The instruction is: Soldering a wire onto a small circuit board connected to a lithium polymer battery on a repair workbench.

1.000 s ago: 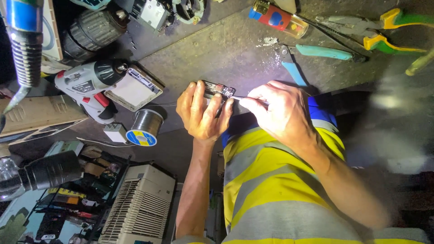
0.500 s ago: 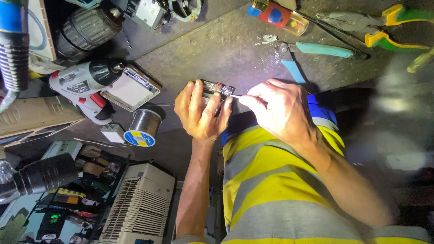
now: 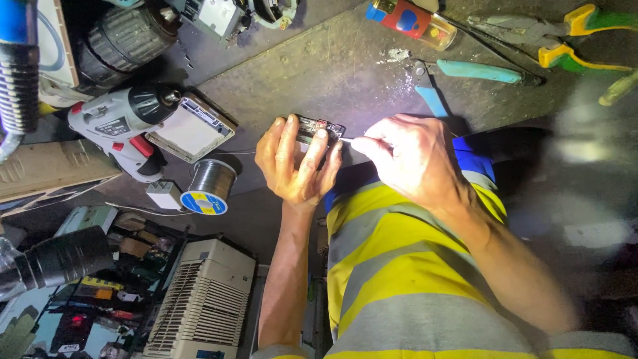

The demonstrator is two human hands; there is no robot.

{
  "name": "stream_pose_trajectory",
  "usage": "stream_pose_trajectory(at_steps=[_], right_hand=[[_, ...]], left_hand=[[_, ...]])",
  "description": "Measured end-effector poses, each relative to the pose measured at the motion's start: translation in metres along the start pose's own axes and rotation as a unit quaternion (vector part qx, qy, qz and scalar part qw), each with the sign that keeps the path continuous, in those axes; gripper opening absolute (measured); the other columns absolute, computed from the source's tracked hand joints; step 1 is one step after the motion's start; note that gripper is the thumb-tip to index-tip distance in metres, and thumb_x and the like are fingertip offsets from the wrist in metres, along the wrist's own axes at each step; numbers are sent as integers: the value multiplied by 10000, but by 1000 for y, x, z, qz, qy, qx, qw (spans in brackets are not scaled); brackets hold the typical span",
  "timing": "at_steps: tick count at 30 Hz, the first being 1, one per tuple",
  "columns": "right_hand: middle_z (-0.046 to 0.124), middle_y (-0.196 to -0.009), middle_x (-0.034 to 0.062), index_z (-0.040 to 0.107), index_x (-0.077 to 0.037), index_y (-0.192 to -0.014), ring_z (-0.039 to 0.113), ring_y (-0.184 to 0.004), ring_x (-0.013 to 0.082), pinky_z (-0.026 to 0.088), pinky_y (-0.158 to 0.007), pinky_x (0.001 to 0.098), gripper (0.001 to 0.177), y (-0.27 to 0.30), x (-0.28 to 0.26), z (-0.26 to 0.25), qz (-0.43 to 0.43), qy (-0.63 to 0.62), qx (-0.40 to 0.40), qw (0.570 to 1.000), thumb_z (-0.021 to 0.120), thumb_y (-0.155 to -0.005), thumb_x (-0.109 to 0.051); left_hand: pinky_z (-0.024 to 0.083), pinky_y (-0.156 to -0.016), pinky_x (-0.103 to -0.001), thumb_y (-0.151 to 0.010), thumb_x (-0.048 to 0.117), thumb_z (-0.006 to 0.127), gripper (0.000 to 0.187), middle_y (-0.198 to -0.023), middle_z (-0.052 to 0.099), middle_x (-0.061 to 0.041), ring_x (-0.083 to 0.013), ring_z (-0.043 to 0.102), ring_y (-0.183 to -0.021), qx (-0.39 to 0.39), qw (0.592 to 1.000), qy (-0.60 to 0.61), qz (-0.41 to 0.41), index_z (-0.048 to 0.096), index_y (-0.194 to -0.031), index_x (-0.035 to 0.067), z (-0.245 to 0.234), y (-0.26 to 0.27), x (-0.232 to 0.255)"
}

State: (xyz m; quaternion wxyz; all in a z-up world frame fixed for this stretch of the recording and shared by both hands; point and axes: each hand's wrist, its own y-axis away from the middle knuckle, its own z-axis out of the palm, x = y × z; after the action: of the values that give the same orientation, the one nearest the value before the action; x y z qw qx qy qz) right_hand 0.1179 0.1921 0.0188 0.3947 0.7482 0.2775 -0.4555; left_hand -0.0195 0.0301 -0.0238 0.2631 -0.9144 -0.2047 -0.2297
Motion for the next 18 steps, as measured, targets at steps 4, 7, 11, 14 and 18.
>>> stream_pose_trajectory(at_steps=[4,7,11,14,18], right_hand=[[704,-791,113,736,-33,-893,733,-744,335,610,-646,395,68,0,0,0,2,0,-2,1000,750,-959,-33],[703,-784,115,736,-30,-887,732,-738,337,610,-640,397,72,-1,1,-1,9,-1,-7,1000,751,-957,-24],[710,-774,115,747,-31,-882,728,-712,317,604,-638,382,85,-3,-3,-2,41,4,-25,999,735,-966,-26],[712,-771,126,745,-17,-877,724,-700,330,601,-620,389,96,-6,-8,-5,50,10,-33,998,723,-970,-13],[710,-767,137,748,-11,-875,718,-685,333,595,-607,385,105,-7,-10,-7,58,14,-45,997,714,-975,-11]], left_hand=[[556,-887,-527,-836,314,851,210,-1179,736,-228,-431,684,-1062,0,1000,-4,1,847,-989,170,0,0,0],[555,-899,-533,-841,307,848,214,-1202,726,-238,-435,677,-1088,-7,1000,3,-1,851,-1005,169,-1,0,0],[551,-913,-526,-839,294,850,214,-1200,731,-232,-425,678,-1088,2,1000,5,-2,850,-1013,169,1,0,1],[552,-911,-528,-839,289,849,203,-1194,734,-231,-426,680,-1084,0,1000,5,-3,851,-1001,167,0,-1,1],[551,-926,-531,-841,278,847,196,-1208,729,-232,-427,677,-1104,-2,1000,7,-5,854,-1005,171,1,1,0]])
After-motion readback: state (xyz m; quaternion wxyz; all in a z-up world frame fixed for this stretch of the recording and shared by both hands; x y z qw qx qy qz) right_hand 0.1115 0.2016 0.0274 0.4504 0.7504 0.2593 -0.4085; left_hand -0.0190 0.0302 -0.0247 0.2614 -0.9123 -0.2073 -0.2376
